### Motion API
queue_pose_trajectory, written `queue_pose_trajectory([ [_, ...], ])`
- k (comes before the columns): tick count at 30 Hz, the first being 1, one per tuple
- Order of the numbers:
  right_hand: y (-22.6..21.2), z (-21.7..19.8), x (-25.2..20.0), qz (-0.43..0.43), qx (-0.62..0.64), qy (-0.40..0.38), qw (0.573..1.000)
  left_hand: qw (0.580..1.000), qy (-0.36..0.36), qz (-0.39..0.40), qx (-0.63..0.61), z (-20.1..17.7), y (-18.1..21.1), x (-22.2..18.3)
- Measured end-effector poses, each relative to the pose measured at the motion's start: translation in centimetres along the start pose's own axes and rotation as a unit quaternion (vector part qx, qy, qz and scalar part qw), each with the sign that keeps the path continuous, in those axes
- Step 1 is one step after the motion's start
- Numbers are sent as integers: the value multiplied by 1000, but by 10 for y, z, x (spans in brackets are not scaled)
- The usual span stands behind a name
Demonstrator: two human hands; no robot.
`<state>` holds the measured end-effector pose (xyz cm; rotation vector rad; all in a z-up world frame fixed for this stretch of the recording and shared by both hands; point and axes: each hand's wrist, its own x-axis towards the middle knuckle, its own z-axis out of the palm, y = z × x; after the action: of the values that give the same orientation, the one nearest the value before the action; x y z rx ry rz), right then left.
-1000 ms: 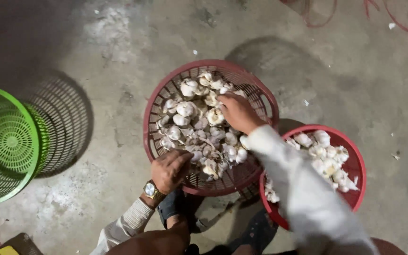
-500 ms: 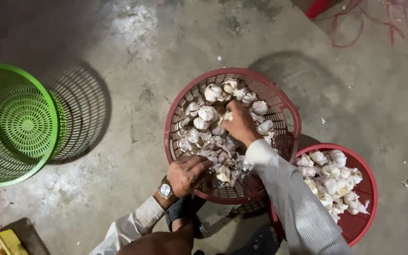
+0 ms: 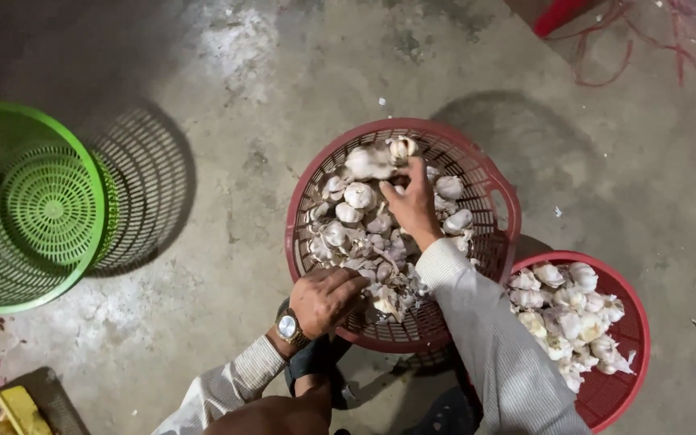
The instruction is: Sorting garlic bulbs by hand from one basket to another, likely for quality control or packaging.
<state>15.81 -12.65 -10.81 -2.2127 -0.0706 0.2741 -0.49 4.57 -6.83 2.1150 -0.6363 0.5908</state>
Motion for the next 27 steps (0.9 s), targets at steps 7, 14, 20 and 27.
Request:
queue_pose_trajectory([
  [7,-10,1,7,-4,-21,-47,999,1000,-7,-6,4,-6,4,9],
  [14,14,16,6,-76,5,0,997,1000,-16,-5,17,-4,5,8],
  [20,-48,0,-24,-66,155,-142,975,1000,-9,-3,-16,-3,0,2],
  [27,-7,-7,-50,-220,-72,-230,945,1000,3,8,-10,-6,1,6],
])
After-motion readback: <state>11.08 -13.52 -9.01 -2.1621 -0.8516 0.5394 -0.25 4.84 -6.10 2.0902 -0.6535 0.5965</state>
